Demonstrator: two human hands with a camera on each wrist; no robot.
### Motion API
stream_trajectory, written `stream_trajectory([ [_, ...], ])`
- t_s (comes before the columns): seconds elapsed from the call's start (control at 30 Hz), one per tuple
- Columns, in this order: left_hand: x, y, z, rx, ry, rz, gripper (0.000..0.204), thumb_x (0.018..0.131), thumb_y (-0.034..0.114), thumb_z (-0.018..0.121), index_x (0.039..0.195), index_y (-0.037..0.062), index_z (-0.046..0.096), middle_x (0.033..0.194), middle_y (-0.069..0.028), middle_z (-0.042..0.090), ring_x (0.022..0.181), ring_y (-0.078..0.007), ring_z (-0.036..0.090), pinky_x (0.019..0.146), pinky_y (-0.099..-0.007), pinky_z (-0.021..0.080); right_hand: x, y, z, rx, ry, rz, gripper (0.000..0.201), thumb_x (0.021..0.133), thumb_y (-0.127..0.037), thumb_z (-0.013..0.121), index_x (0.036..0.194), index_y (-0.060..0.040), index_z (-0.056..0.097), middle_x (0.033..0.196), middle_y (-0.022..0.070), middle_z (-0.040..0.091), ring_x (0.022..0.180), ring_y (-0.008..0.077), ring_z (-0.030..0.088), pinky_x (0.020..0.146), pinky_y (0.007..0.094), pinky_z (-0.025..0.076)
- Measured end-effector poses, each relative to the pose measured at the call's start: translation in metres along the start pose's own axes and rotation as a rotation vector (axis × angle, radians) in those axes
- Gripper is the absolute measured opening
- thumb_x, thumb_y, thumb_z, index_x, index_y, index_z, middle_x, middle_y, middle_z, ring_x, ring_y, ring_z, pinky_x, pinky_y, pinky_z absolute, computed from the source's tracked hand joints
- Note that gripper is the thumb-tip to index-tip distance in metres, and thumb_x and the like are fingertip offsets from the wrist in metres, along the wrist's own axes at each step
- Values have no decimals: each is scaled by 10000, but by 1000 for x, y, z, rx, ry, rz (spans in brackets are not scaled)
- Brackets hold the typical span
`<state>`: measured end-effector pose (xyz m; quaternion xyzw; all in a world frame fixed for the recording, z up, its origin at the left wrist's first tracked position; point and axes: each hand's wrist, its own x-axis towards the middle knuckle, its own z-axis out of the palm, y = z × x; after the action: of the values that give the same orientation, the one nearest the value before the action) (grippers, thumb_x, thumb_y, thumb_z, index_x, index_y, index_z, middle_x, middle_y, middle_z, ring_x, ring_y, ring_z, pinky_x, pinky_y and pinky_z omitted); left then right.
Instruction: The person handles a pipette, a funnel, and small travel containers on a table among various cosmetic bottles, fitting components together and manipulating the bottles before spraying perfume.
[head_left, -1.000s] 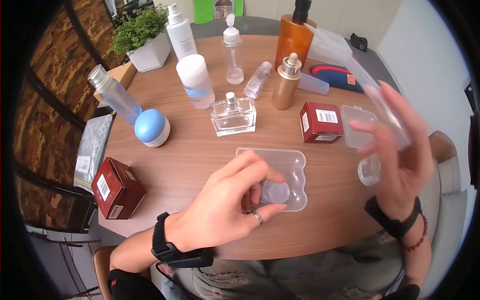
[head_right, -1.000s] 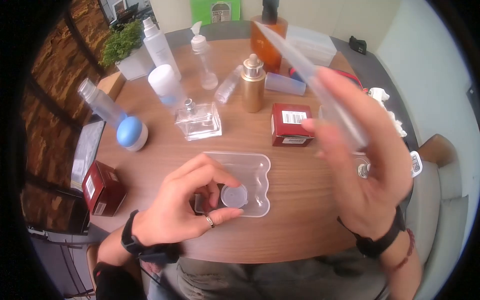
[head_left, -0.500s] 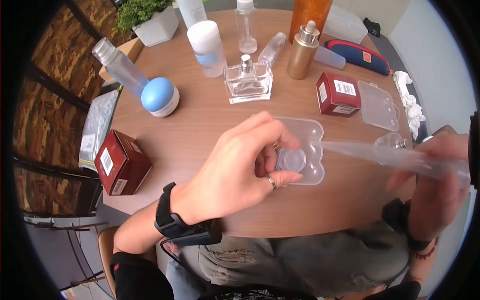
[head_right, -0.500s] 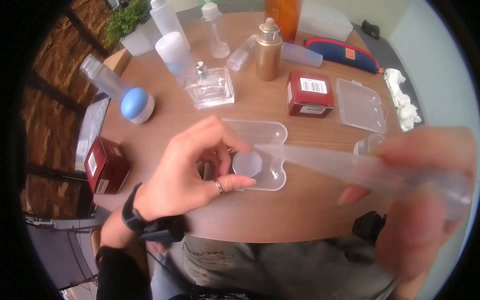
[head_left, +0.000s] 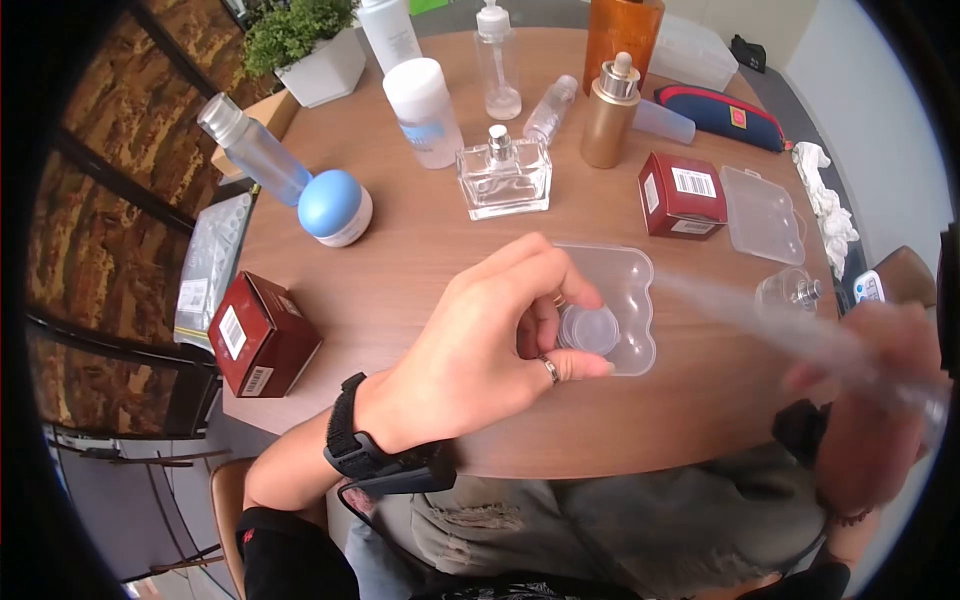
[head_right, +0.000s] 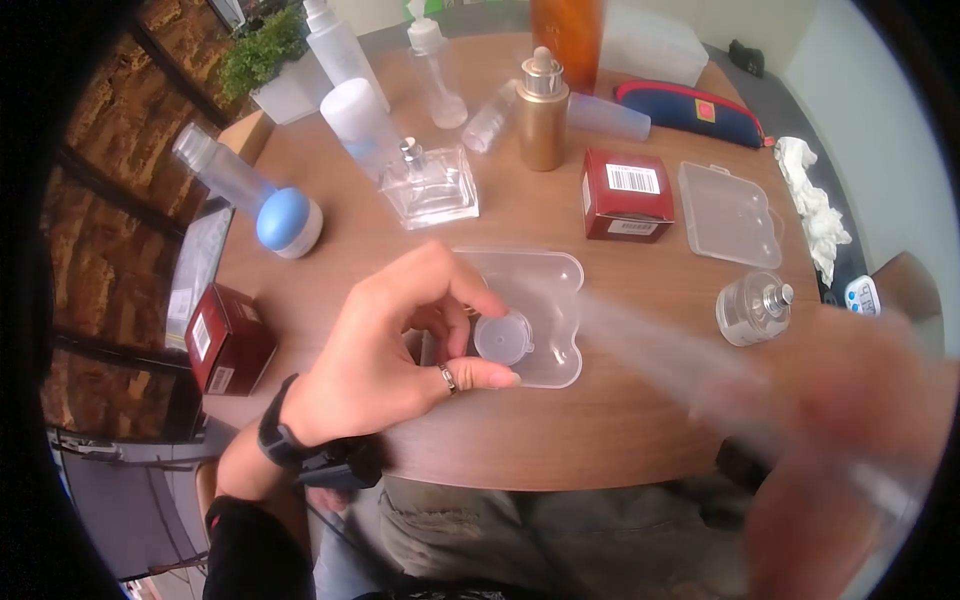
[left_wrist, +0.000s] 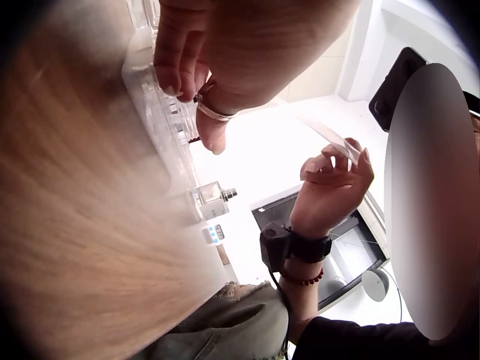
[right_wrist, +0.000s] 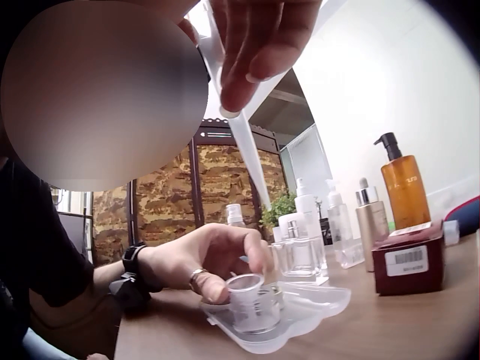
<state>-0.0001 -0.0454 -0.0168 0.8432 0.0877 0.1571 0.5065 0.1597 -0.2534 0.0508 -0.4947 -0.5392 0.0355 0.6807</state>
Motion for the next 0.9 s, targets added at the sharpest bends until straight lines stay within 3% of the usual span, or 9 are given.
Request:
stream_trajectory([
  [0.13,1,1,2,59,5,-16,378,754,130,902,1024,24,661,933,-12,561,665,-63,538,606,-222,451,14,11,-15,-671,-25,127,337,1044,-151,434,1287,42,564,943,160,687,663,103,602,622,218,446],
  [0.23,3,5,1,70,-4,-89,365,775,83,882,1071,37,674,966,-18,564,670,-58,538,625,-220,450,18,26,-13,-527,19,157,314,1035,-169,471,1246,25,598,989,145,683,641,78,591,619,194,435],
  [0.33,5,2,-1,84,9,13,431,786,40,822,1185,13,660,960,-46,544,648,-69,535,575,-236,455,20,23,-10,-486,38,196,297,1031,-179,490,1223,11,614,1028,129,670,639,85,612,593,188,430],
  [0.43,6,7,-19,-128,113,-3,625,800,20,777,1395,47,586,1079,-33,521,712,-38,542,623,-214,457,21,17,-9,-416,55,171,289,1026,-183,499,1210,5,618,1019,122,667,653,91,618,580,190,427],
  [0.47,9,3,-25,-86,206,84,576,821,16,764,1373,32,598,1052,-14,526,745,-30,543,648,-197,451,20,15,-9,-409,52,151,287,1025,-187,501,1204,3,620,1011,120,668,651,93,616,579,192,426],
  [0.53,13,18,-36,-19,378,-26,476,850,22,754,1308,-1,623,977,27,516,785,-32,540,679,-201,459,17,11,-13,-397,52,136,286,1023,-191,502,1198,1,621,1003,118,669,648,96,613,579,193,424],
  [0.67,27,17,-47,497,350,76,527,845,49,758,1325,-63,572,1072,-85,585,912,-158,589,756,-285,521,12,9,-20,-397,-44,164,280,1018,-194,501,1192,-9,619,980,107,673,652,95,612,587,198,422],
  [0.73,29,11,-44,1006,251,276,603,842,72,759,1381,-48,518,1227,-183,593,1045,-302,601,880,-400,530,10,8,-23,-404,-65,171,278,1018,-195,499,1191,-12,618,977,104,675,659,94,612,591,200,421],
  [0.9,50,3,-57,768,133,141,636,834,80,770,1402,3,495,1235,-222,631,1119,-389,615,962,-459,498,7,5,-29,-371,-59,198,267,1015,-185,504,1189,-15,614,983,99,680,660,95,609,585,197,422],
])
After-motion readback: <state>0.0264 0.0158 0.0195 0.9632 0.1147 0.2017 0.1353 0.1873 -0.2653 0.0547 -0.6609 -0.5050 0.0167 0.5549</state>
